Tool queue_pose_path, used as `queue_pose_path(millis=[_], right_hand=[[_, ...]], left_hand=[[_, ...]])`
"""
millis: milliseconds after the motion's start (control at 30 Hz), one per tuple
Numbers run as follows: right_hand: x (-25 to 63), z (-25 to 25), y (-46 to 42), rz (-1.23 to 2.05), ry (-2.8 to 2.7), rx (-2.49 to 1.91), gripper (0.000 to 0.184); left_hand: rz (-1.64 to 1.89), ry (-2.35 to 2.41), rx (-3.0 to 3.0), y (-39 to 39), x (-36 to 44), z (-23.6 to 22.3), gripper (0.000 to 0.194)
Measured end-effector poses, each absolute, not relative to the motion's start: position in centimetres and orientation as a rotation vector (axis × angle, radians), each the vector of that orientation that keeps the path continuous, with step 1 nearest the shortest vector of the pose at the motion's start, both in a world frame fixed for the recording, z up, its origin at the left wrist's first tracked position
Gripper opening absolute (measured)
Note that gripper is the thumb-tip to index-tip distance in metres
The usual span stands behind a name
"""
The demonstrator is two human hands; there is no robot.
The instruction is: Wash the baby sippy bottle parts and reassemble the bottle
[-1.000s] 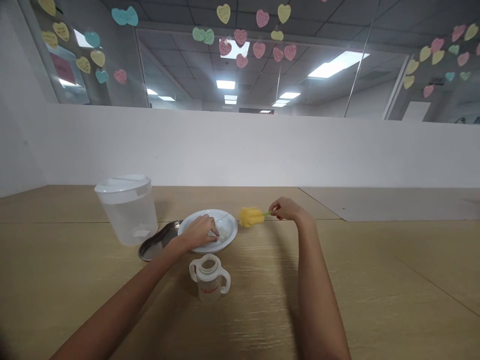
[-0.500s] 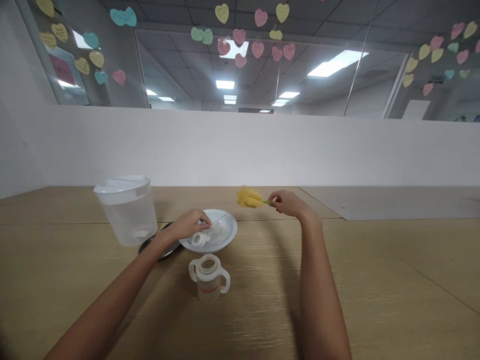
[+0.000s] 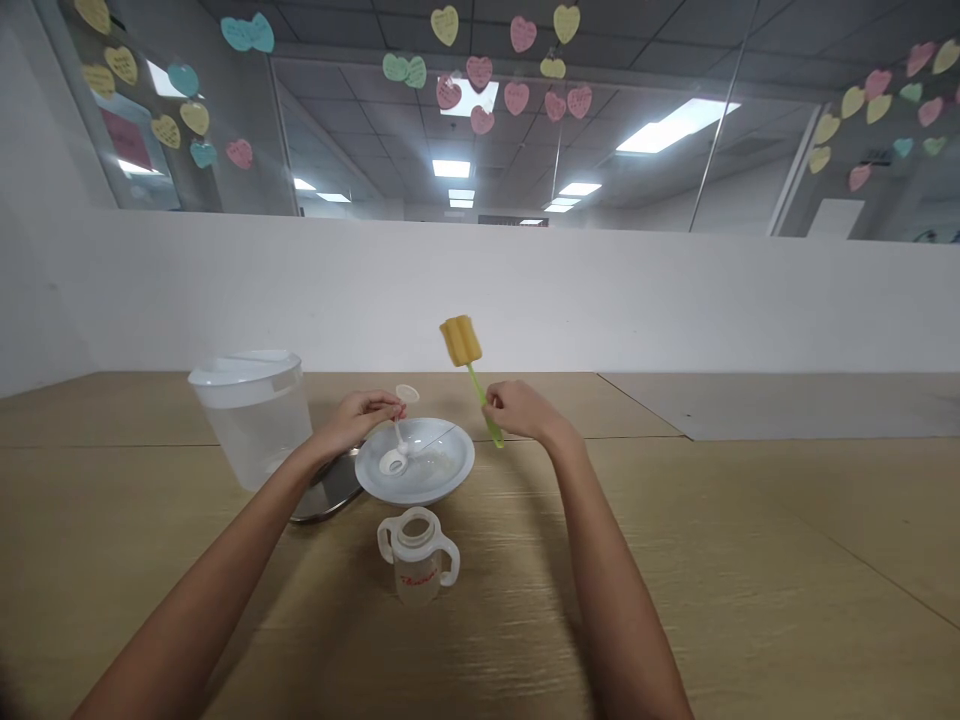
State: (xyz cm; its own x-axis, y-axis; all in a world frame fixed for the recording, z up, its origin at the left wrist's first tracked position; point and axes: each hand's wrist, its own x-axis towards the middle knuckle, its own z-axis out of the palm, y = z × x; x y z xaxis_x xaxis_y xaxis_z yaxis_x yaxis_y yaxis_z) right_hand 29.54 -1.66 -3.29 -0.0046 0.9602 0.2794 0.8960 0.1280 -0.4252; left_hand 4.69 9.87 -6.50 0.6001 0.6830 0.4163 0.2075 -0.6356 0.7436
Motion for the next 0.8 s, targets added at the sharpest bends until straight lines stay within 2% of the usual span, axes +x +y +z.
queue_pose_path(millis=[100,267,400,567,800], right_hand=[[27.0,-3.3,-1.5,0.070,-2.022,-1.652,0.017],[24.5,-3.1,-2.1,0.102,-2.011,-1.562,0.016],[23.7,-3.1,-2.2,-0.105,-1.983,-1.595,0.015],[22.7,-3.4,-1.9,-0.337,-2.042,-1.634,0.008],[21.7,-3.4,-2.3,-0.377,-2.048,-1.698,0.011]], left_hand=[[1.088,0.665,2.011,9.5,4.8,-6.0,0.028],[1.261,0.732,1.889,8.4,4.7,-4.9,0.026],[1.370,0.839,1.906,7.8,4.3,-4.5,0.025],[1.408,0.970,2.027,7.7,3.9,-4.6,0.031],[1.377,1.081,2.205,7.7,3.7,-4.8,0.038]])
